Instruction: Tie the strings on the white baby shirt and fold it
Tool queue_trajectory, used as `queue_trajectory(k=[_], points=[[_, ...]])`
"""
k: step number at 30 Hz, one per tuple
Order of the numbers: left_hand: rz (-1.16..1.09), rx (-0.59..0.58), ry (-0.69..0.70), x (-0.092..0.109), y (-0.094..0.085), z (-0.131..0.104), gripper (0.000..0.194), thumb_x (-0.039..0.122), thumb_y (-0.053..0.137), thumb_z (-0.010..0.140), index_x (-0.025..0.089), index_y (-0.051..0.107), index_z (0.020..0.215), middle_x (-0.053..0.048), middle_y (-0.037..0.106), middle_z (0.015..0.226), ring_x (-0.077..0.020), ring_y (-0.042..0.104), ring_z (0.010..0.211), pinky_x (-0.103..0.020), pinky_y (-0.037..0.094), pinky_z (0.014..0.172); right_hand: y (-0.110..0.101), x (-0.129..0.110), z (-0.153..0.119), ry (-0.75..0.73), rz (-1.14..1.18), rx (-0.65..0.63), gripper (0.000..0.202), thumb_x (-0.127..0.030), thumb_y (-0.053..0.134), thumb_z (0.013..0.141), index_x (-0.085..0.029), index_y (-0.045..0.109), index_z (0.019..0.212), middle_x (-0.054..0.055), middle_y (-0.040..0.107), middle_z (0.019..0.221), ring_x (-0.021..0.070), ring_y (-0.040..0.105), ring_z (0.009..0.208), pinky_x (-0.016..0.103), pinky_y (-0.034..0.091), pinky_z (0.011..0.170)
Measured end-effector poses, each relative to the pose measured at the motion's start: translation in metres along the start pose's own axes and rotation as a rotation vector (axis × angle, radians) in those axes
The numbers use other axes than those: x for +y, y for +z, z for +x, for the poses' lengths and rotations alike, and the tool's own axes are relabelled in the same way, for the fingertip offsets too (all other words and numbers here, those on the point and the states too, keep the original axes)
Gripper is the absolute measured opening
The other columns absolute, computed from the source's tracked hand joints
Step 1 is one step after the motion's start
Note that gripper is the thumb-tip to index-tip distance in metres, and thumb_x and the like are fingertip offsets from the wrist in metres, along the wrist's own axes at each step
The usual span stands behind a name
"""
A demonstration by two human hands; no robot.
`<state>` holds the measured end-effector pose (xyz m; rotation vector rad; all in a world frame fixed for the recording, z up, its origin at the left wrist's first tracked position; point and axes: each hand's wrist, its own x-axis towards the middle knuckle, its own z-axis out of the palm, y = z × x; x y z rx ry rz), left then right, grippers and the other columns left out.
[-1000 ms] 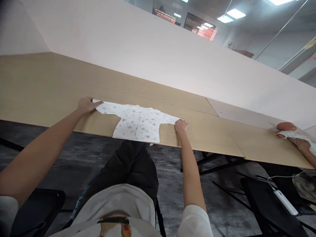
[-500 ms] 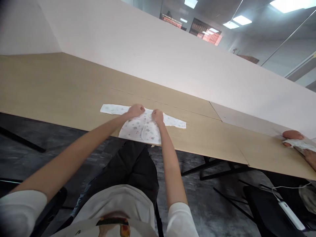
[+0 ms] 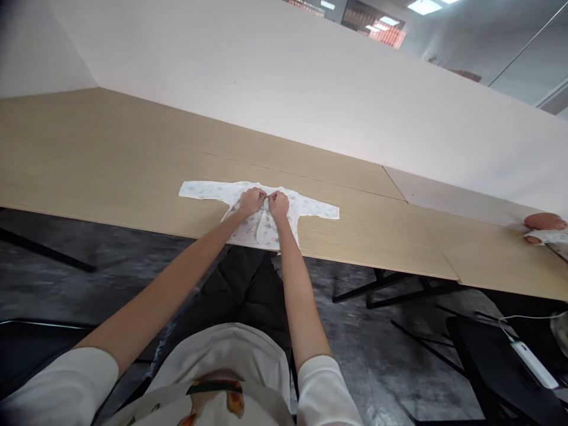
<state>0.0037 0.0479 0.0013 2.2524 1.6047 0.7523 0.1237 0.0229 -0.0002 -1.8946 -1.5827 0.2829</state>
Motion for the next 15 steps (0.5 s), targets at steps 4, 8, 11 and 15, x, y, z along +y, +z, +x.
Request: queue_trajectory(k=[4, 8, 11, 15], points=[[-0.036, 0.017, 0.051, -0.0024, 0.0041, 0.0001, 0.033, 0.028, 0.041, 0.097, 0.018, 0.071, 0.106, -0.014, 0.067, 0.121, -0.0292, 0.058, 0.114, -0.044, 0.040, 0.099, 0.0030, 0.0028, 0.0005, -0.007, 0.075, 0.068, 0.020, -0.022, 0.048, 0.088, -0.018, 0.067, 0.085, 0.008, 0.071, 0.092, 0.0192, 0.063, 0.089, 0.029, 0.047, 0.087], [-0.075, 0.027, 0.076, -0.0042, 0.0064, 0.0013, 0.028, 0.028, 0.045, 0.096, 0.019, 0.070, 0.104, -0.011, 0.069, 0.116, -0.0266, 0.059, 0.112, -0.042, 0.039, 0.101, 0.0029, 0.0044, 0.0007, -0.003, 0.175, 0.089, 0.020, -0.022, 0.049, 0.085, -0.017, 0.068, 0.081, 0.007, 0.071, 0.088, 0.0193, 0.063, 0.084, 0.030, 0.047, 0.083], [-0.105, 0.022, 0.102, -0.0050, 0.0066, 0.0034, 0.026, 0.028, 0.047, 0.095, 0.020, 0.070, 0.102, -0.010, 0.071, 0.114, -0.0255, 0.060, 0.110, -0.040, 0.040, 0.102, 0.0022, 0.0051, 0.0010, 0.003, 0.223, 0.074, 0.021, -0.023, 0.050, 0.083, -0.018, 0.071, 0.081, 0.006, 0.072, 0.086, 0.0199, 0.064, 0.083, 0.031, 0.048, 0.083], [-0.185, 0.017, 0.118, -0.0076, 0.0067, 0.0053, 0.026, 0.032, 0.050, 0.095, 0.018, 0.071, 0.103, -0.010, 0.073, 0.110, -0.0242, 0.064, 0.105, -0.038, 0.044, 0.099, 0.0018, 0.0067, 0.0016, 0.027, 0.289, 0.099, 0.022, -0.023, 0.051, 0.080, -0.018, 0.073, 0.081, 0.006, 0.074, 0.086, 0.0208, 0.065, 0.085, 0.031, 0.048, 0.084]])
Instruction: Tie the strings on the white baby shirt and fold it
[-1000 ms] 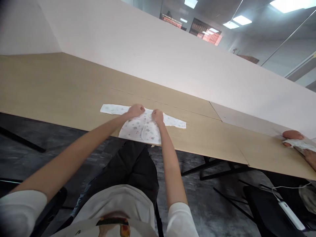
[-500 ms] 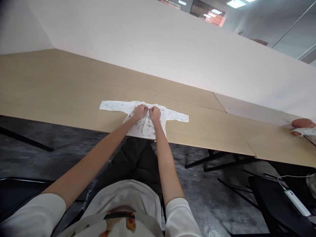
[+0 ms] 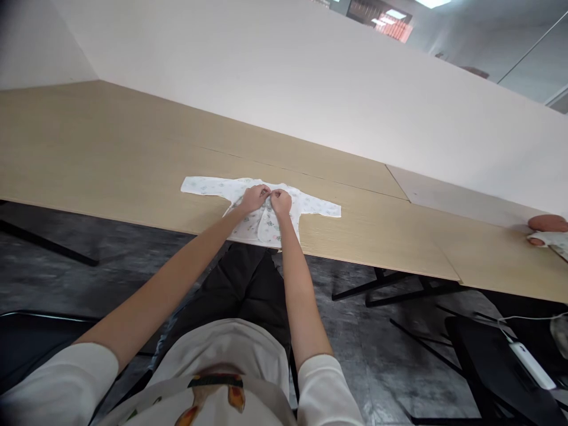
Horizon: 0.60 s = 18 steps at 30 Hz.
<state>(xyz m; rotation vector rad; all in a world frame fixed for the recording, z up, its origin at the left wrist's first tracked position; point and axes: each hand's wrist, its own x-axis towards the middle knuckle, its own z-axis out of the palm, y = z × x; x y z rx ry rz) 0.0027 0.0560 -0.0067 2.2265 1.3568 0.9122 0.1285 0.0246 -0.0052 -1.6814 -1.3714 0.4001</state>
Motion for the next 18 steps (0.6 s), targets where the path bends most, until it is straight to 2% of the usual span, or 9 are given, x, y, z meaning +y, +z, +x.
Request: queue_trajectory(k=[3, 8, 12, 15, 18], points=[[-0.101, 0.006, 0.011, -0.003, 0.000, -0.001, 0.025, 0.029, 0.054, 0.091, 0.017, 0.072, 0.103, -0.009, 0.074, 0.108, -0.0218, 0.067, 0.100, -0.033, 0.048, 0.094, 0.000, 0.001, 0.000, 0.028, 0.036, 0.012, 0.020, -0.026, 0.053, 0.080, -0.019, 0.072, 0.080, 0.006, 0.074, 0.086, 0.0210, 0.066, 0.086, 0.031, 0.049, 0.084], [-0.205, 0.052, -0.003, -0.004, 0.000, -0.001, 0.022, 0.024, 0.059, 0.085, 0.017, 0.075, 0.098, -0.008, 0.076, 0.103, -0.0213, 0.068, 0.097, -0.032, 0.051, 0.093, 0.001, 0.002, 0.001, 0.036, 0.088, 0.008, 0.023, -0.039, 0.059, 0.082, -0.019, 0.070, 0.075, 0.005, 0.073, 0.082, 0.0203, 0.066, 0.081, 0.030, 0.049, 0.082], [-0.344, 0.133, -0.044, -0.001, -0.004, -0.002, 0.023, 0.026, 0.056, 0.086, 0.015, 0.075, 0.093, -0.009, 0.076, 0.098, -0.0189, 0.069, 0.092, -0.029, 0.053, 0.088, 0.000, 0.003, 0.004, 0.056, 0.125, 0.045, 0.019, -0.033, 0.058, 0.082, -0.018, 0.069, 0.076, 0.005, 0.073, 0.082, 0.0194, 0.065, 0.081, 0.029, 0.048, 0.081], [-0.262, 0.099, -0.048, 0.003, -0.010, -0.012, 0.025, 0.025, 0.054, 0.086, 0.014, 0.075, 0.093, -0.009, 0.076, 0.095, -0.0193, 0.068, 0.088, -0.031, 0.053, 0.085, -0.002, 0.004, 0.005, 0.089, 0.184, 0.099, 0.019, -0.031, 0.055, 0.082, -0.018, 0.066, 0.075, 0.005, 0.072, 0.082, 0.0188, 0.065, 0.081, 0.027, 0.048, 0.080], [-0.014, 0.020, 0.012, 0.007, -0.013, -0.026, 0.022, 0.026, 0.057, 0.083, 0.016, 0.076, 0.090, -0.010, 0.076, 0.095, -0.0238, 0.067, 0.093, -0.035, 0.050, 0.089, -0.002, 0.006, 0.006, 0.106, 0.230, 0.169, 0.021, -0.033, 0.053, 0.082, -0.018, 0.064, 0.072, 0.006, 0.072, 0.082, 0.0191, 0.065, 0.081, 0.027, 0.048, 0.079]])
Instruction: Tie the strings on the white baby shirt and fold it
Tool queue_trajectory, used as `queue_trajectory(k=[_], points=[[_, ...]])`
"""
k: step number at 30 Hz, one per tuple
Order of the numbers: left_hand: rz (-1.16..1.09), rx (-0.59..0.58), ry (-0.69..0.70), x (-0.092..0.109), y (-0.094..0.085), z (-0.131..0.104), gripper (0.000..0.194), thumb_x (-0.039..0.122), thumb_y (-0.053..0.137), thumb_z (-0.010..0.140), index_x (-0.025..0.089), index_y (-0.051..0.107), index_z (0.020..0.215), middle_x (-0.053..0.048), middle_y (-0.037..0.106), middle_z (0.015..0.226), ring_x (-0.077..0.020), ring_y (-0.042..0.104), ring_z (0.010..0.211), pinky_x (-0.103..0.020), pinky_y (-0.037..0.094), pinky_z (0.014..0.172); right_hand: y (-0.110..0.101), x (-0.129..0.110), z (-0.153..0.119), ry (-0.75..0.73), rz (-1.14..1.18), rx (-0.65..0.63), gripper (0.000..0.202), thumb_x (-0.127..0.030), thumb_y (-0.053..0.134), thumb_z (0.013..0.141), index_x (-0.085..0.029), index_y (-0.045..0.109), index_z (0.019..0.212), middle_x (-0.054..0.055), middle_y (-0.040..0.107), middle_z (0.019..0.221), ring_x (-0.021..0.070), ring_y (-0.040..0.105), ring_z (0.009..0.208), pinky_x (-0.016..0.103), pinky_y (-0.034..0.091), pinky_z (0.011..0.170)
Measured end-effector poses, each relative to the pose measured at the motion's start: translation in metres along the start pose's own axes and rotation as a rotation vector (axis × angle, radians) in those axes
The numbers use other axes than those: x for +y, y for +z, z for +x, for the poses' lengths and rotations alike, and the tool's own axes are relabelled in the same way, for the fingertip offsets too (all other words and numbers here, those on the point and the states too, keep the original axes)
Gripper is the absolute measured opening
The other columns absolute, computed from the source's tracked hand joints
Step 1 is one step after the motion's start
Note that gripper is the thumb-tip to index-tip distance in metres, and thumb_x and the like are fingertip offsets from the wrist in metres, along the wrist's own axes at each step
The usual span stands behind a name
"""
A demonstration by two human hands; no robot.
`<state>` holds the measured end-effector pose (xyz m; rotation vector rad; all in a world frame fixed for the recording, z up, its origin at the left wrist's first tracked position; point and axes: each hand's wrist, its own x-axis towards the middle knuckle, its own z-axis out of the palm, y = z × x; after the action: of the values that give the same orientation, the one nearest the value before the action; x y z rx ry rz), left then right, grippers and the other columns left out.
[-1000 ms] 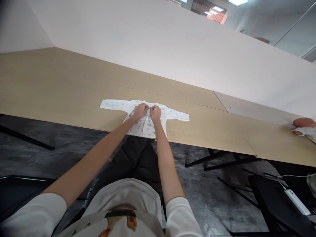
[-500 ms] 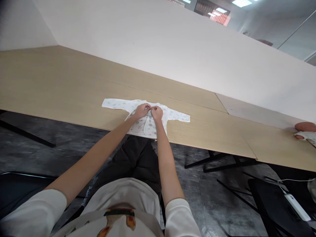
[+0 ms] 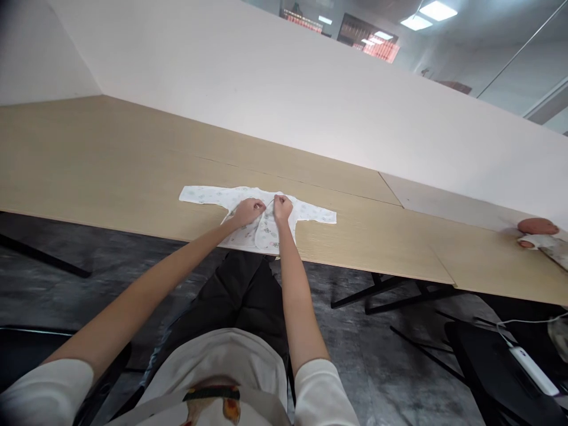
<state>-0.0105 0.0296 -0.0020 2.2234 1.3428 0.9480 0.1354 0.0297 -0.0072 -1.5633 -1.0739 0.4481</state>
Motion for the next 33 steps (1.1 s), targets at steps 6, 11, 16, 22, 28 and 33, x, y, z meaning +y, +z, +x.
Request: queue_trajectory(k=[6, 11, 16, 22, 28, 33], points=[[0.194, 0.000, 0.011, 0.004, 0.001, -0.009, 0.018, 0.027, 0.062, 0.081, 0.018, 0.077, 0.085, -0.011, 0.075, 0.094, -0.0290, 0.064, 0.102, -0.040, 0.045, 0.095, 0.000, -0.001, 0.002, 0.005, -0.050, -0.001, 0.021, -0.033, 0.053, 0.080, -0.020, 0.063, 0.068, 0.003, 0.071, 0.076, 0.0188, 0.064, 0.078, 0.027, 0.048, 0.076], [0.186, -0.032, 0.008, 0.004, -0.001, -0.008, 0.020, 0.029, 0.060, 0.084, 0.018, 0.077, 0.087, -0.010, 0.075, 0.097, -0.0281, 0.064, 0.103, -0.040, 0.045, 0.095, -0.012, -0.006, -0.013, -0.060, -0.106, -0.207, 0.021, -0.032, 0.055, 0.081, -0.018, 0.066, 0.070, 0.003, 0.070, 0.072, 0.0174, 0.064, 0.074, 0.026, 0.048, 0.075], [0.171, -0.040, 0.030, 0.003, -0.004, -0.008, 0.023, 0.033, 0.058, 0.085, 0.020, 0.076, 0.087, -0.008, 0.075, 0.095, -0.0249, 0.065, 0.099, -0.036, 0.046, 0.092, -0.021, -0.007, -0.032, -0.128, -0.199, -0.324, 0.013, -0.020, 0.058, 0.077, -0.018, 0.071, 0.079, 0.005, 0.074, 0.083, 0.0181, 0.067, 0.080, 0.029, 0.051, 0.080], [0.094, -0.001, 0.042, -0.002, -0.002, -0.007, 0.020, 0.031, 0.059, 0.081, 0.020, 0.075, 0.081, -0.008, 0.075, 0.091, -0.0238, 0.064, 0.094, -0.034, 0.047, 0.089, -0.022, -0.010, -0.035, -0.189, -0.265, -0.325, 0.011, -0.018, 0.057, 0.077, -0.020, 0.065, 0.069, 0.003, 0.071, 0.077, 0.0173, 0.064, 0.075, 0.030, 0.050, 0.080], [0.068, 0.020, 0.071, 0.000, -0.001, -0.008, 0.018, 0.028, 0.057, 0.081, 0.020, 0.072, 0.078, -0.007, 0.070, 0.081, -0.0221, 0.062, 0.088, -0.032, 0.047, 0.083, -0.022, -0.011, -0.037, -0.130, -0.192, -0.276, 0.006, -0.019, 0.058, 0.072, -0.020, 0.062, 0.068, 0.001, 0.068, 0.072, 0.0166, 0.062, 0.073, 0.029, 0.048, 0.077], [0.095, 0.029, 0.117, 0.005, -0.002, -0.009, 0.019, 0.028, 0.056, 0.084, 0.018, 0.072, 0.082, -0.007, 0.068, 0.082, -0.0223, 0.061, 0.087, -0.034, 0.046, 0.086, -0.024, -0.011, -0.035, -0.087, -0.107, -0.276, 0.011, -0.023, 0.057, 0.073, -0.018, 0.067, 0.074, 0.004, 0.072, 0.078, 0.0172, 0.065, 0.076, 0.028, 0.049, 0.076]])
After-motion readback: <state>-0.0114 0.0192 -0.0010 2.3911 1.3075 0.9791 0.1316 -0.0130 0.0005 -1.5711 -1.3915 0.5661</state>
